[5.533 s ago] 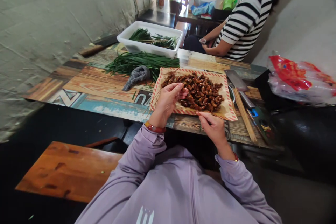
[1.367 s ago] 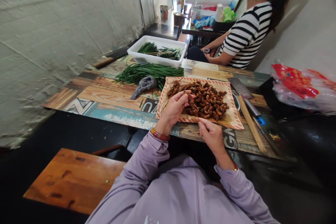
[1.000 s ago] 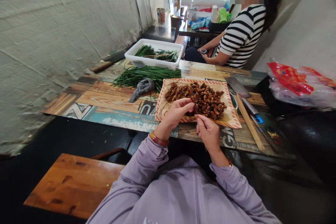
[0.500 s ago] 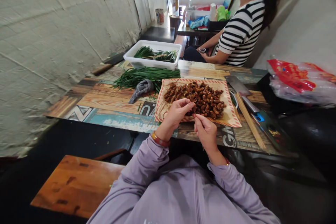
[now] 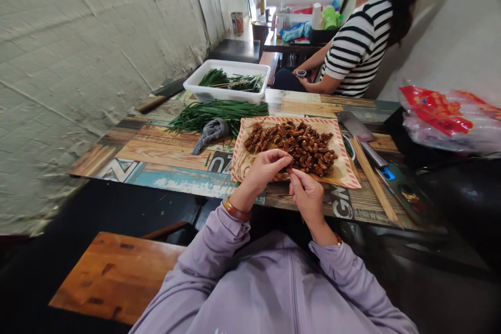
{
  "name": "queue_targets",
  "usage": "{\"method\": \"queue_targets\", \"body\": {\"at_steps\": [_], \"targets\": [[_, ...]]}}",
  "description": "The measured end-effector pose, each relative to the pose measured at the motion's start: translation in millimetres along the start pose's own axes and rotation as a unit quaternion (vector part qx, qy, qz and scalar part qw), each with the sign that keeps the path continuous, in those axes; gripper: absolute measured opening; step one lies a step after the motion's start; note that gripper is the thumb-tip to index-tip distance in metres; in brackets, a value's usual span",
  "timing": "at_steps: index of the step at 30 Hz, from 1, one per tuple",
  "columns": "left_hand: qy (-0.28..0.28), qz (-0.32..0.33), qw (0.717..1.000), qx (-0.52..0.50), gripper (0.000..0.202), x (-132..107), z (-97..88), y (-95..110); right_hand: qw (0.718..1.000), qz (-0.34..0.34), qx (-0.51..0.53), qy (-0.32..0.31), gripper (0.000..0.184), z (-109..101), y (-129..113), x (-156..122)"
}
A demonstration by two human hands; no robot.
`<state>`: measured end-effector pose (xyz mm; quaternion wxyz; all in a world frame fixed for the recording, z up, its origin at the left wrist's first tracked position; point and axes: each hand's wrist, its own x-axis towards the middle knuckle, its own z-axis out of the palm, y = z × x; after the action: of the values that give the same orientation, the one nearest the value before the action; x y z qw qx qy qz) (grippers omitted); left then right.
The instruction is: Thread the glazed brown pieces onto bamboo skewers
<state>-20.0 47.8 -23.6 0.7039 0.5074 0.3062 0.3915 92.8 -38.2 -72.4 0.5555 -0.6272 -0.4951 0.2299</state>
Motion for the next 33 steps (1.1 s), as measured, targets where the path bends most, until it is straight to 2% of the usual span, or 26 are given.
{"method": "queue_targets", "body": {"at_steps": [5,12,20,29,33], "targets": [[0.049,0.038,0.996,-0.066,0.032,8.0,-5.1,-0.4,1.000,0.002,0.003,-0.021,0.033,-0.6,-0.5,-1.4],[0.048,0.034,0.992,-0.113,0.033,10.4,-3.1,2.4,0.999,0.011,0.002,-0.032,0.034,1.0,-0.3,-2.6],[0.064,0.024,0.993,-0.100,0.030,8.9,-0.4,3.0,1.000,0.004,0.001,-0.025,0.034,1.4,1.3,-3.6],[0.047,0.047,0.997,-0.027,0.028,4.2,3.4,-1.1,1.000,-0.003,-0.004,-0.025,0.034,-0.4,-0.7,-3.9],[0.058,0.037,0.996,-0.058,0.030,5.8,0.1,1.0,1.000,-0.001,-0.002,-0.025,0.034,-0.5,-0.6,-3.5]]}}
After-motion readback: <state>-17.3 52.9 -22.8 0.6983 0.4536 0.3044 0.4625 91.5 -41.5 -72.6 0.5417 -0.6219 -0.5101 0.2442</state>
